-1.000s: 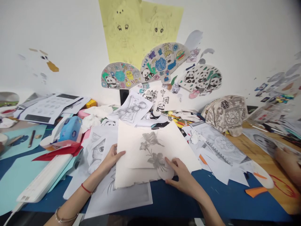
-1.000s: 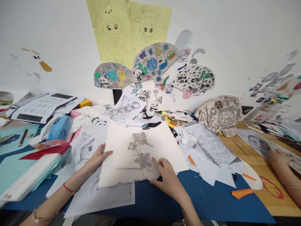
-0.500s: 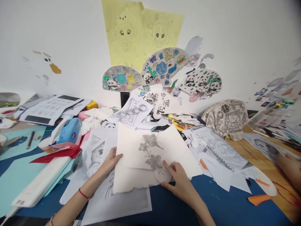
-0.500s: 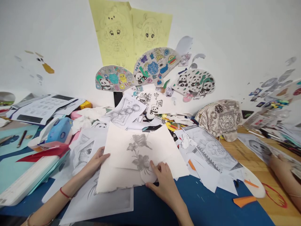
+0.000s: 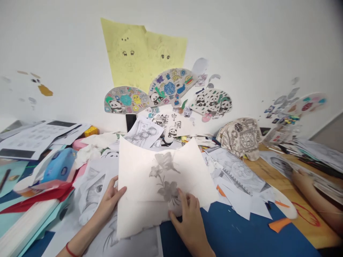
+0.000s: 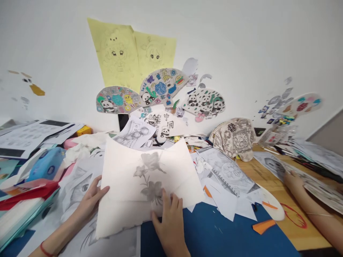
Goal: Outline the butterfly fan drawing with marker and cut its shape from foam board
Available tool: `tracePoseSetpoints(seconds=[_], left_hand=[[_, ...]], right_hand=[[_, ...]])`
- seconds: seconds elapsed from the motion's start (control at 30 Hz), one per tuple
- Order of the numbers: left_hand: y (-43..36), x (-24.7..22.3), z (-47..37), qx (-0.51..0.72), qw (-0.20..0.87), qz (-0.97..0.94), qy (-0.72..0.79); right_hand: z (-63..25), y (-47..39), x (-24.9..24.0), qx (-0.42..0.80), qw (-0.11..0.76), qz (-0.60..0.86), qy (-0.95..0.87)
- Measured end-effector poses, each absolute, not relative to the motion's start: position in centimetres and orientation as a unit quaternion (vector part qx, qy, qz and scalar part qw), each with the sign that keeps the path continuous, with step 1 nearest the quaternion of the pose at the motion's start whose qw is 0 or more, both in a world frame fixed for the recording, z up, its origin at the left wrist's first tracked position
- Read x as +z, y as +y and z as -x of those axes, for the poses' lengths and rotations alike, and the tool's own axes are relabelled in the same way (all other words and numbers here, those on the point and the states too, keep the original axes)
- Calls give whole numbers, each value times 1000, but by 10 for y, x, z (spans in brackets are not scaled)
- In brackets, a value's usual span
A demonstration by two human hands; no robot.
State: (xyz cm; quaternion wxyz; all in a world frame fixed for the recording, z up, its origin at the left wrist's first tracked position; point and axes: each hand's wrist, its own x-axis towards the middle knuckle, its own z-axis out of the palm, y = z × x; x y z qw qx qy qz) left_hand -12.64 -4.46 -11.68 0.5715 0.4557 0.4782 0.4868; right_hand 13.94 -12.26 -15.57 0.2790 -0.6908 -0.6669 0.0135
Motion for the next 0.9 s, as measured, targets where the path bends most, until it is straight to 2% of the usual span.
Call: tracePoseSetpoints(seconds=[0.13,0.23,0.37,0.5,0.57,0.7,0.73,0.8,0.9], left_hand=[[-34,-97,111,512,530,-472,483],[-11,-69,106,589,474,-466,460],[30,-16,97,743,388,-414,356],[58,19,56,796,385,-394,252],[60,18,20,786,419,-389,235],[47,-5,-60,712,512,-422,230],[44,-10,-77,694,520,-444,227],[45,-11,-103,675,494,-506,209],[71,9,-133,686,361,-603,190]], right_hand=[[-164,-128,-150,8,326,708,-627],[-204,-136,-148,-4,325,744,-584],[-259,-138,-154,-5,283,789,-546],[-294,-127,-153,-18,300,799,-521],[-302,-117,-139,36,368,767,-525],[-317,-82,-78,308,570,574,-501],[-326,-70,-61,340,616,529,-475],[-351,-44,-33,303,704,492,-414],[-399,-12,-21,119,759,535,-351]])
